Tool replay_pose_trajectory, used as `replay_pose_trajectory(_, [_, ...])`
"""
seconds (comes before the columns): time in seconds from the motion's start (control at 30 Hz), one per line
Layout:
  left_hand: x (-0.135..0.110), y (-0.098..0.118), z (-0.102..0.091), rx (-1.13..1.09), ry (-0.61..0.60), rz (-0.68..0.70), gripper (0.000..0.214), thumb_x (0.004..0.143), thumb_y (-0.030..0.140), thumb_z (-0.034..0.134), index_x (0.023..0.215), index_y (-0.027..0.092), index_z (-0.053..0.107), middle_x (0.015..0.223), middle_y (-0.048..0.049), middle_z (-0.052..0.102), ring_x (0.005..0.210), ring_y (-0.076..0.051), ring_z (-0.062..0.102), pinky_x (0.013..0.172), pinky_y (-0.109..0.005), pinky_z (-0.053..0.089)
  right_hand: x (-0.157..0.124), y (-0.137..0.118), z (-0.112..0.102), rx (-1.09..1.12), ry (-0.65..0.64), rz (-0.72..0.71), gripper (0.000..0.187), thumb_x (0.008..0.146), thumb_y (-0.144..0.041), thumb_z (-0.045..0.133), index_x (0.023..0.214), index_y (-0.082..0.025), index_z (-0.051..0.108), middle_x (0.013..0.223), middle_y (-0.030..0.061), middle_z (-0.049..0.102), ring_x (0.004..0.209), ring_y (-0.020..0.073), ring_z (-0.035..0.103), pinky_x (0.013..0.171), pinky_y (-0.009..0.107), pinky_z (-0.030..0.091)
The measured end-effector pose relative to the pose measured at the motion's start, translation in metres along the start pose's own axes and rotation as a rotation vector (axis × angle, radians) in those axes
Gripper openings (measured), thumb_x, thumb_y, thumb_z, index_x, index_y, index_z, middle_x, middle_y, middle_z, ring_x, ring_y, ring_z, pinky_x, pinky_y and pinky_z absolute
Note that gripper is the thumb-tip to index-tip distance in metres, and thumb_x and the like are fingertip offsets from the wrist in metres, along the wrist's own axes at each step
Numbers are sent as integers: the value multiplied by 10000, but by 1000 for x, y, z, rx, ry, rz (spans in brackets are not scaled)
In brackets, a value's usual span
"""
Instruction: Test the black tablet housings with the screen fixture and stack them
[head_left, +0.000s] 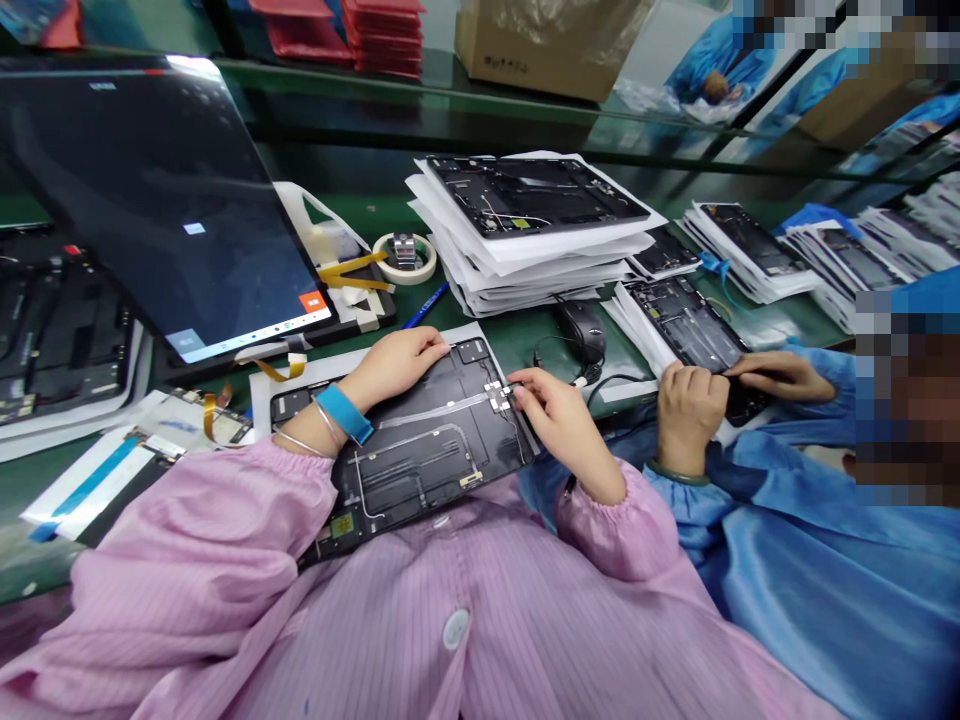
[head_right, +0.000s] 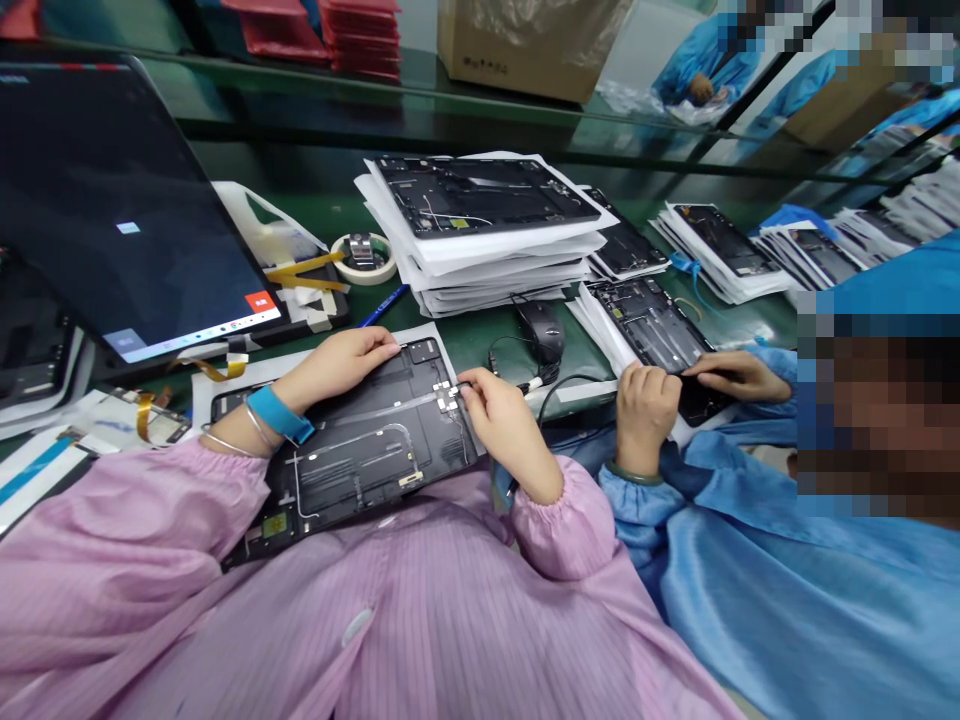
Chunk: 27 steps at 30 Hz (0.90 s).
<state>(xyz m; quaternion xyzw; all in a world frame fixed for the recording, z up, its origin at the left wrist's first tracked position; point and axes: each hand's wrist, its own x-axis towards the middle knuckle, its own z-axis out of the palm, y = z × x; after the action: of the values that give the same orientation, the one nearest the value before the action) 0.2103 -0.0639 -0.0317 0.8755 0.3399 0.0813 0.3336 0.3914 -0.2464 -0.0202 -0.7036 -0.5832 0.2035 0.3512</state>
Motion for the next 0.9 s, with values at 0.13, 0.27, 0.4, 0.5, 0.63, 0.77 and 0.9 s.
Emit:
replay_pose_trajectory(0.13, [0,0,0,4,-2,8,348,911,463,403,898,192,622,904,-57,684,818,-226,606,706,-313,401,-1,0,1,-21,6,5,184,934,-212,468,1034,-177,618,769,15,647,706,180,626,682,288,443])
replay_pose_trajectory(0.27, [-1,1,-1,4,-4,3,346,914,459,402,897,191,621,901,-58,682,815,-228,606,715,-316,404,-1,3,1,-51,26,17,174,927,-189,468,1025,-170,609,756,18,640,711,188,628,678,284,442])
replay_pose_trajectory(0.4, [-1,1,-1,0,-4,7,351,912,466,402,887,193,620,890,-59,677,809,-230,602,724,-319,405,-2,0,-1,-106,-27,-13,170,938,-184,462,1032,-173,603,807,29,657,741,194,633,694,284,448])
replay_pose_trajectory(0.5, [0,0,0,2,-3,5,359,908,473,400,888,193,624,883,-59,675,803,-232,601,727,-321,409,-4,-8,0,-221,-78,-27,193,962,-184,429,1066,-166,590,922,65,681,836,224,649,746,307,461])
replay_pose_trajectory(0.63, [0,1,0,0,7,4,355,905,464,401,883,193,628,877,-62,676,807,-238,603,733,-324,415,-6,-16,2,-433,-92,-55,274,984,-247,431,1210,-128,531,1100,131,665,927,280,652,771,349,475])
replay_pose_trajectory(0.77, [-1,5,-2,-9,10,-6,336,898,458,415,847,192,614,860,-62,678,791,-235,604,693,-319,412,-5,-14,1,-476,-123,-105,385,973,-248,442,1340,-132,450,1072,124,672,871,274,658,733,344,477])
replay_pose_trajectory(0.9, [-1,7,-3,-21,-1,-15,336,891,469,420,826,196,606,846,-55,680,786,-228,604,675,-310,411,-3,-7,-3,-389,-178,-130,454,969,-255,463,1410,-169,402,932,70,684,787,239,649,718,326,472])
